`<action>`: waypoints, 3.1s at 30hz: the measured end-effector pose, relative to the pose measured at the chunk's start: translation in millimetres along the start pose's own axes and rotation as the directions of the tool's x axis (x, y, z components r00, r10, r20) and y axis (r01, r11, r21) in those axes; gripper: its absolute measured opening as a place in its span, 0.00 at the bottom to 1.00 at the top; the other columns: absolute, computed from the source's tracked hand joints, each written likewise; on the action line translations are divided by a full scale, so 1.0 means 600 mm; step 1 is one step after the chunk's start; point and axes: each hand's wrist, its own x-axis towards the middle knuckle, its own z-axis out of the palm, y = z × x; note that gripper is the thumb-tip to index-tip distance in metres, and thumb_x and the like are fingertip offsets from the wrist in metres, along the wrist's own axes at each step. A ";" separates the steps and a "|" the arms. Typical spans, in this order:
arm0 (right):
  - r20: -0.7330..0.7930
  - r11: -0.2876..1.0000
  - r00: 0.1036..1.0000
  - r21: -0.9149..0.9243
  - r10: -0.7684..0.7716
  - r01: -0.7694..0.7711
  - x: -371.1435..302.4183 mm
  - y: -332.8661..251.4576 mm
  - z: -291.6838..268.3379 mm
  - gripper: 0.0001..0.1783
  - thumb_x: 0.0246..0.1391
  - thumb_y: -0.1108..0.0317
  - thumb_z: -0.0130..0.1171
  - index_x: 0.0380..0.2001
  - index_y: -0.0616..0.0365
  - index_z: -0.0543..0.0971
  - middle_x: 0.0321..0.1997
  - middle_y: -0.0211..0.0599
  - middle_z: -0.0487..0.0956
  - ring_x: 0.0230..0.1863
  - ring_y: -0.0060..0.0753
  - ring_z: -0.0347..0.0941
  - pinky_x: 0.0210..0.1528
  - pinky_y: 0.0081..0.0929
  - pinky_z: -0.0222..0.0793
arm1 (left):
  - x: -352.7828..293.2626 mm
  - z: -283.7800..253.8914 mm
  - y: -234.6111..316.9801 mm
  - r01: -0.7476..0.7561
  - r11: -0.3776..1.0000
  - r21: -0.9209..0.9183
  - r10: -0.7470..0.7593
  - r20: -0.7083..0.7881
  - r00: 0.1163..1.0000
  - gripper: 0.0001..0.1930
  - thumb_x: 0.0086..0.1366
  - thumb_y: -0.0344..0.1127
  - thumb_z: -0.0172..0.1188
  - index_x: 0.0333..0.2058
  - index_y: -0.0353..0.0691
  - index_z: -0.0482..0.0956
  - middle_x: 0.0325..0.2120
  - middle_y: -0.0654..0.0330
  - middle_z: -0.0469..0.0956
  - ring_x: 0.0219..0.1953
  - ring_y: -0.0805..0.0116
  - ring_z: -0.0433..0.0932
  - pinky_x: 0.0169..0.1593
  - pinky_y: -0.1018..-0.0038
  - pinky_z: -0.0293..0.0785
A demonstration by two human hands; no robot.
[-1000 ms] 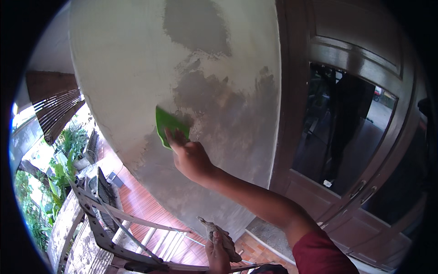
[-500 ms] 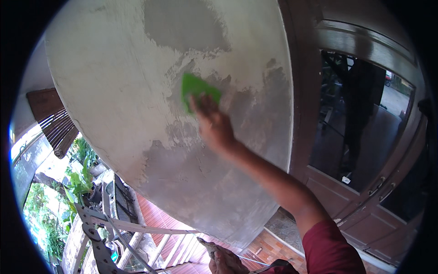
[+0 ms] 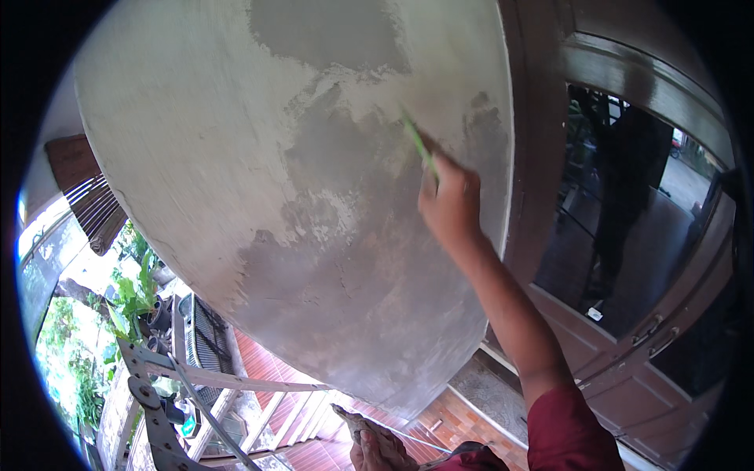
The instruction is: The person carries a wooden plank and a green trowel, then climbs a metal ladder to apply plaster to a wall above a doorway. They repeatedly scoop plaster from a cloth onto the trowel and spread it on the wall surface.
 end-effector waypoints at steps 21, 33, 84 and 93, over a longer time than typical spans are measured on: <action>0.048 0.746 0.884 0.516 0.466 -0.421 -0.037 -0.009 -0.018 0.09 0.56 0.72 0.55 0.35 0.69 0.74 0.26 0.42 0.78 0.27 0.31 0.74 0.32 0.28 0.70 | -0.006 -0.020 -0.004 0.059 0.994 -0.093 -0.048 0.117 0.992 0.26 0.68 0.60 0.38 0.30 0.41 0.67 0.12 0.64 0.64 0.11 0.72 0.62 0.14 0.77 0.60; 0.217 0.983 0.965 0.140 -0.146 0.118 -0.132 -0.109 0.117 0.39 0.41 0.85 0.49 0.62 0.60 0.59 0.60 0.65 0.63 0.56 0.54 0.68 0.48 0.33 0.75 | -0.008 -0.007 0.006 0.099 0.984 -0.150 -0.087 0.089 0.992 0.26 0.68 0.61 0.39 0.26 0.44 0.68 0.10 0.67 0.61 0.09 0.73 0.61 0.12 0.77 0.57; 0.204 0.963 0.971 0.260 -0.126 0.070 -0.209 -0.239 0.171 0.34 0.39 0.84 0.55 0.56 0.64 0.67 0.61 0.59 0.64 0.64 0.57 0.58 0.63 0.40 0.60 | -0.003 -0.050 -0.060 -0.205 0.942 -0.264 0.250 0.148 0.957 0.17 0.70 0.47 0.44 0.35 0.37 0.68 0.22 0.57 0.71 0.20 0.67 0.69 0.23 0.73 0.66; 0.459 -0.074 0.689 0.857 0.560 -0.510 -0.161 -0.221 0.034 0.14 0.55 0.78 0.53 0.46 0.67 0.71 0.42 0.37 0.76 0.43 0.25 0.72 0.48 0.23 0.68 | -0.002 -0.052 -0.060 -0.159 0.959 -0.233 0.201 0.170 0.965 0.18 0.71 0.47 0.42 0.34 0.36 0.68 0.20 0.57 0.71 0.19 0.68 0.69 0.23 0.73 0.67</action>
